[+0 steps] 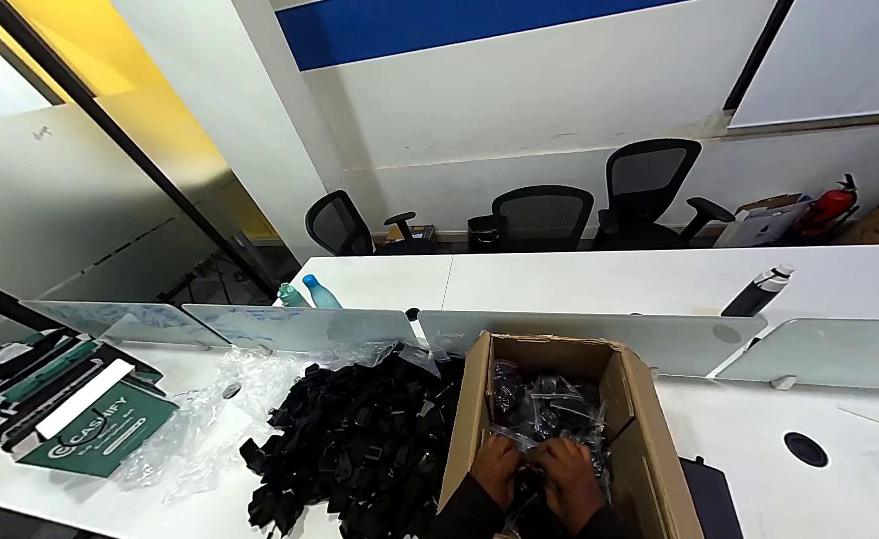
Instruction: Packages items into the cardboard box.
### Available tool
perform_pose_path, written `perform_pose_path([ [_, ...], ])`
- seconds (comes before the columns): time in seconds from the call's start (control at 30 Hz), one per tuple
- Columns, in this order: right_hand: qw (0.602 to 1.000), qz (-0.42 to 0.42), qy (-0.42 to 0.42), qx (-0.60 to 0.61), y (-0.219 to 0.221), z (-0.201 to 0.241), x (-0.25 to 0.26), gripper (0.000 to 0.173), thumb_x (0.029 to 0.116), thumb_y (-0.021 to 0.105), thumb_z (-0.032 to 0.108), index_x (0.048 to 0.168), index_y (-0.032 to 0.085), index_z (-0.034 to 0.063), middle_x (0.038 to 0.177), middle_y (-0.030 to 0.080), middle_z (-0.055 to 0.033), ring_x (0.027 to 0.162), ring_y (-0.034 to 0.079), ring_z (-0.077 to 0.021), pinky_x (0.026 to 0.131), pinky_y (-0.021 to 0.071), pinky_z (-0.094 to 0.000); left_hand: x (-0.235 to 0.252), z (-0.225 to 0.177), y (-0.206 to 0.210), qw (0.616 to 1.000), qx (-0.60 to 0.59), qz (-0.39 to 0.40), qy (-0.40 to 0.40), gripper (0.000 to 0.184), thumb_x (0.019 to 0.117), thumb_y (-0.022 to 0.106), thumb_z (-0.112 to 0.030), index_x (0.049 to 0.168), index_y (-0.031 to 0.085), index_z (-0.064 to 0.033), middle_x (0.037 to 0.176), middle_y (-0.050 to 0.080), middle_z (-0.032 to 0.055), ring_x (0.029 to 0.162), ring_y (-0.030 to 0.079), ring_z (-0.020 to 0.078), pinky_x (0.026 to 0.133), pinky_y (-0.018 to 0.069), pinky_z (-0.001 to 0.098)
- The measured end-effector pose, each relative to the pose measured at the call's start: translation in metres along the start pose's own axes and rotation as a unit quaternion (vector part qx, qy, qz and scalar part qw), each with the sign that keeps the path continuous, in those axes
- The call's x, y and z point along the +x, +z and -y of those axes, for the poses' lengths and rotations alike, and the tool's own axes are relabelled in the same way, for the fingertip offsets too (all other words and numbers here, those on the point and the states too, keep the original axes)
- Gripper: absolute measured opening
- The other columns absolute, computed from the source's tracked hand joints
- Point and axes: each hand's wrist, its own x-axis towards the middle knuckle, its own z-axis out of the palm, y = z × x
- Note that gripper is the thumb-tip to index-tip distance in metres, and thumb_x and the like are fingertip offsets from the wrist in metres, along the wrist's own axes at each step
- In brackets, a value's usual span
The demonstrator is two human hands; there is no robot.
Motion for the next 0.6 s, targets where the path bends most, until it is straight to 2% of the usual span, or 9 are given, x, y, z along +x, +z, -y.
perform_pose_path([
  [0.13,1.000,-0.020,0.006,-0.018,-0.0012,-0.0004,0.0001,0.017,0.0775,0.067,0.017,0.089,0.078,0.0235,0.093,0.073,0.0002,0.091,0.069,-0.0270,0.079,0.0504,-0.0570,-0.0027,-0.0019,-0.0008,1.000,-0.013,-0.015,-0.001,0.020,0.0811,0.067,0.007,0.095,0.078,-0.0020,0.097,0.074,0.0176,0.097,0.071,0.0352,0.092,0.0577,0.0480],
  [0.27,1.000,-0.010,0.000,-0.015,-0.0003,0.0015,-0.0012,0.017,0.0762,0.067,0.015,0.087,0.078,0.0233,0.092,0.073,0.0010,0.091,0.069,-0.0256,0.080,0.0500,-0.0572,-0.0032,-0.0039,-0.0036,1.000,-0.004,0.005,-0.004,0.018,0.0784,0.068,0.006,0.092,0.076,-0.0016,0.096,0.074,0.0170,0.097,0.071,0.0347,0.092,0.0573,0.0474],
  [0.33,1.000,-0.003,0.002,-0.012,0.0002,0.0006,-0.0012,0.016,0.0776,0.067,0.016,0.087,0.077,0.0233,0.092,0.073,0.0013,0.092,0.069,-0.0255,0.081,0.0496,-0.0572,-0.0026,-0.0042,-0.0047,1.000,-0.005,0.014,-0.021,0.015,0.0813,0.068,0.003,0.093,0.077,-0.0018,0.097,0.074,0.0170,0.098,0.071,0.0342,0.094,0.0568,0.0467],
  [0.4,1.000,-0.003,0.011,-0.004,-0.0004,-0.0013,-0.0002,0.016,0.0778,0.067,0.015,0.088,0.077,0.0225,0.092,0.073,0.0008,0.092,0.069,-0.0260,0.081,0.0496,-0.0579,-0.0009,-0.0030,-0.0034,0.999,-0.005,0.012,-0.034,0.010,0.0888,0.069,-0.005,0.094,0.076,-0.0011,0.096,0.074,0.0175,0.098,0.071,0.0341,0.094,0.0568,0.0463],
  [0.47,1.000,-0.012,0.022,0.003,-0.0010,-0.0038,0.0004,0.015,0.0785,0.067,0.015,0.087,0.077,0.0219,0.092,0.073,0.0006,0.092,0.069,-0.0256,0.082,0.0497,-0.0575,0.0004,-0.0023,-0.0030,0.999,-0.009,0.009,-0.044,0.013,0.0927,0.068,-0.009,0.097,0.076,0.0009,0.098,0.073,0.0192,0.099,0.071,0.0355,0.095,0.0567,0.0472],
  [0.6,0.999,-0.019,0.037,0.012,-0.0036,-0.0034,-0.0004,0.015,0.0785,0.067,0.016,0.088,0.077,0.0214,0.092,0.073,-0.0002,0.090,0.069,-0.0254,0.083,0.0499,-0.0574,-0.0009,-0.0010,-0.0010,0.999,-0.005,-0.005,-0.032,0.010,0.0910,0.069,-0.007,0.093,0.076,0.0001,0.096,0.074,0.0179,0.096,0.071,0.0343,0.093,0.0574,0.0465],
])
